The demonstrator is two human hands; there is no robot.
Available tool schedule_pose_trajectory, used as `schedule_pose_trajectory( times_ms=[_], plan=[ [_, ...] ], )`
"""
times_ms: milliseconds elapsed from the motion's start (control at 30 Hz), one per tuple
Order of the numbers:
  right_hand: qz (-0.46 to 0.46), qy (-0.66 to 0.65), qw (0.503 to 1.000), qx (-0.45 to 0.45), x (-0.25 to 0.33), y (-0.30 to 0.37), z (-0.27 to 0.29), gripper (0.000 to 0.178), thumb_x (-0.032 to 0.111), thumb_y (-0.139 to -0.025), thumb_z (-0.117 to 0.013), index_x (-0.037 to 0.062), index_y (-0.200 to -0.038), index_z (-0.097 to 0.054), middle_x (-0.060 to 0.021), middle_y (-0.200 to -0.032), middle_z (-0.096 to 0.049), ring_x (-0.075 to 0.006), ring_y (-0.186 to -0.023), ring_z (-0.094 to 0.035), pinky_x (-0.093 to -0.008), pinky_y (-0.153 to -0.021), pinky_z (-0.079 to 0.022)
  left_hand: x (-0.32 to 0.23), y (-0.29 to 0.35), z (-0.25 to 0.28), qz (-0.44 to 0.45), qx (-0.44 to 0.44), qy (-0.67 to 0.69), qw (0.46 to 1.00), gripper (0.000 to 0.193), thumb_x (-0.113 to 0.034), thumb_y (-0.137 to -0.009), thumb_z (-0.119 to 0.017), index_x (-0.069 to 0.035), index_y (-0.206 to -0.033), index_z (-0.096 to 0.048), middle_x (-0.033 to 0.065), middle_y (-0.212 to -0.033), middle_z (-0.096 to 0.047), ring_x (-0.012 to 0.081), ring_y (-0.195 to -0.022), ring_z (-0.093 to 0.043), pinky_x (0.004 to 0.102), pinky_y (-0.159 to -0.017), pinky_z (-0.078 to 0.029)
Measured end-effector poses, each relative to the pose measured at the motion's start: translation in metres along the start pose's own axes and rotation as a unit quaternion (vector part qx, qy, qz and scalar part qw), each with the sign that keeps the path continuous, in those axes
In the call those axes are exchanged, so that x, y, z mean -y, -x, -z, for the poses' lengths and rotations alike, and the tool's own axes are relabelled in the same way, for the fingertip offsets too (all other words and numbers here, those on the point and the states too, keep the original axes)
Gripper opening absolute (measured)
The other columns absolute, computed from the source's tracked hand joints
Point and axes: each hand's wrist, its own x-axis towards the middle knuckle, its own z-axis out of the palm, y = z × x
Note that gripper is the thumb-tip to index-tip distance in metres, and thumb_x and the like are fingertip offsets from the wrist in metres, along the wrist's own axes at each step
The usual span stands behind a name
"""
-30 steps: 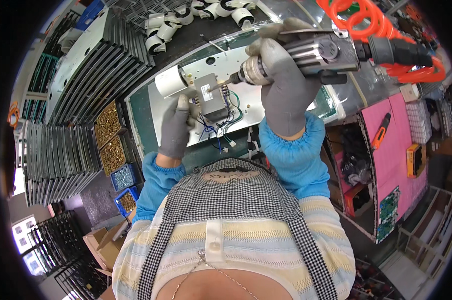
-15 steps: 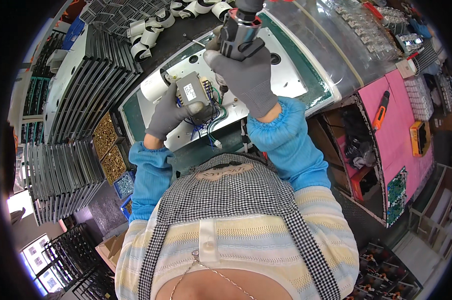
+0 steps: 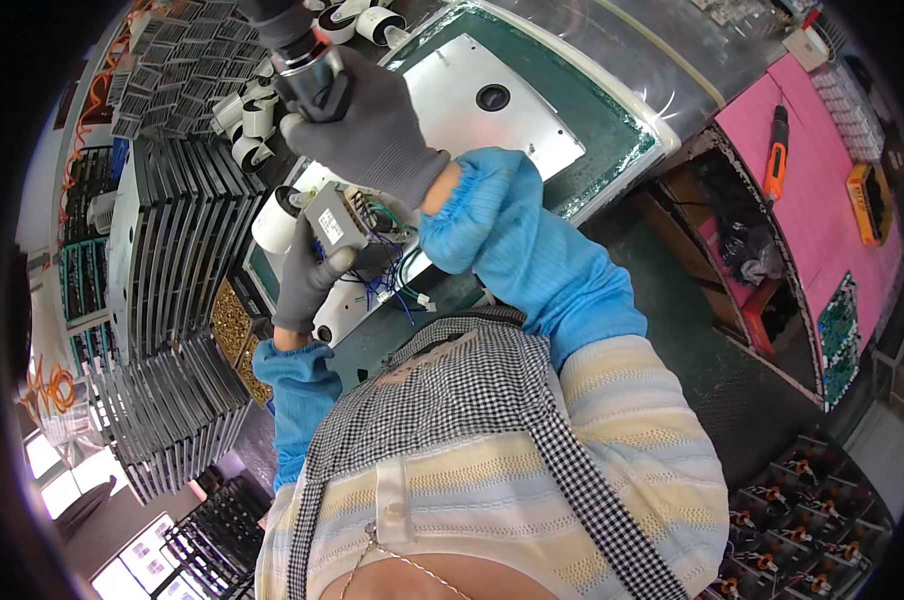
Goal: Use an electric screwdriver to secure a transformer and attach a circuit board to an electronic device chassis.
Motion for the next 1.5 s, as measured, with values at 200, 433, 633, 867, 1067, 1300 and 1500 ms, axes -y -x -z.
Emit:
schedule_pose_trajectory(
  times_ms=[200,433,633,867,1067,1300,1500],
  plan=[
    [-0.024,0.065,0.997,0.035,-0.009,-0.006,0.004,0.040,0.018,-0.075,-0.077,0.0080,-0.111,-0.064,-0.0052,-0.086,-0.071,-0.0157,-0.080,-0.070,-0.0309,-0.074,-0.057,-0.003,-0.005,-0.007,0.010,-0.006,0.017,1.000,0.107,-0.063,-0.063,-0.084,-0.001,-0.139,-0.042,0.0144,-0.124,-0.060,0.0238,-0.115,-0.060,0.0364,-0.098,-0.048],
    [0.029,0.127,0.980,0.147,-0.014,-0.014,-0.008,0.045,0.020,-0.076,-0.076,0.0081,-0.117,-0.062,-0.0062,-0.085,-0.068,-0.0171,-0.077,-0.067,-0.0325,-0.075,-0.055,0.005,-0.002,-0.007,0.021,-0.014,0.000,1.000,0.120,-0.072,-0.056,-0.082,-0.001,-0.141,-0.037,0.0156,-0.129,-0.053,0.0280,-0.119,-0.057,0.0403,-0.099,-0.048],
    [0.029,0.178,0.953,0.242,-0.018,-0.029,-0.029,0.049,0.024,-0.072,-0.076,0.0048,-0.115,-0.061,-0.0096,-0.086,-0.068,-0.0243,-0.076,-0.067,-0.0348,-0.074,-0.055,0.023,-0.003,-0.005,0.035,-0.065,-0.075,0.994,0.125,-0.076,-0.050,-0.081,-0.003,-0.141,-0.037,0.0184,-0.128,-0.049,0.0338,-0.120,-0.054,0.0446,-0.098,-0.047],
    [-0.015,0.142,0.957,0.254,-0.025,-0.036,-0.025,0.051,0.029,-0.072,-0.077,0.0052,-0.115,-0.061,-0.0099,-0.087,-0.069,-0.0226,-0.077,-0.068,-0.0350,-0.076,-0.055,0.024,-0.005,-0.004,0.016,-0.065,-0.106,0.992,0.119,-0.074,-0.052,-0.080,-0.004,-0.140,-0.040,0.0209,-0.124,-0.052,0.0374,-0.118,-0.054,0.0470,-0.098,-0.046],
    [-0.012,0.159,0.957,0.243,-0.018,-0.033,-0.027,0.051,0.028,-0.072,-0.078,0.0053,-0.114,-0.062,-0.0091,-0.086,-0.069,-0.0214,-0.077,-0.067,-0.0337,-0.075,-0.055,0.017,-0.002,-0.007,0.027,-0.094,-0.102,0.990,0.117,-0.072,-0.053,-0.081,-0.004,-0.139,-0.040,0.0218,-0.124,-0.052,0.0381,-0.117,-0.055,0.0469,-0.098,-0.046],
    [-0.001,0.134,0.961,0.243,-0.032,-0.042,-0.037,0.039,0.022,-0.075,-0.078,0.0056,-0.107,-0.062,-0.0036,-0.085,-0.069,-0.0141,-0.075,-0.066,-0.0300,-0.073,-0.055,0.025,-0.003,-0.002,0.003,-0.079,-0.102,0.992,0.120,-0.069,-0.053,-0.082,0.001,-0.140,-0.039,0.0218,-0.125,-0.052,0.0371,-0.118,-0.056,0.0454,-0.099,-0.046],
    [-0.016,0.101,0.969,0.226,-0.031,-0.039,-0.034,0.031,0.020,-0.075,-0.078,0.0079,-0.101,-0.066,-0.0011,-0.085,-0.068,-0.0111,-0.077,-0.064,-0.0284,-0.072,-0.054,0.024,-0.001,-0.004,-0.004,-0.077,-0.078,0.994,0.118,-0.066,-0.053,-0.084,0.002,-0.139,-0.040,0.0213,-0.125,-0.052,0.0355,-0.118,-0.056,0.0442,-0.098,-0.047]
  ],
)
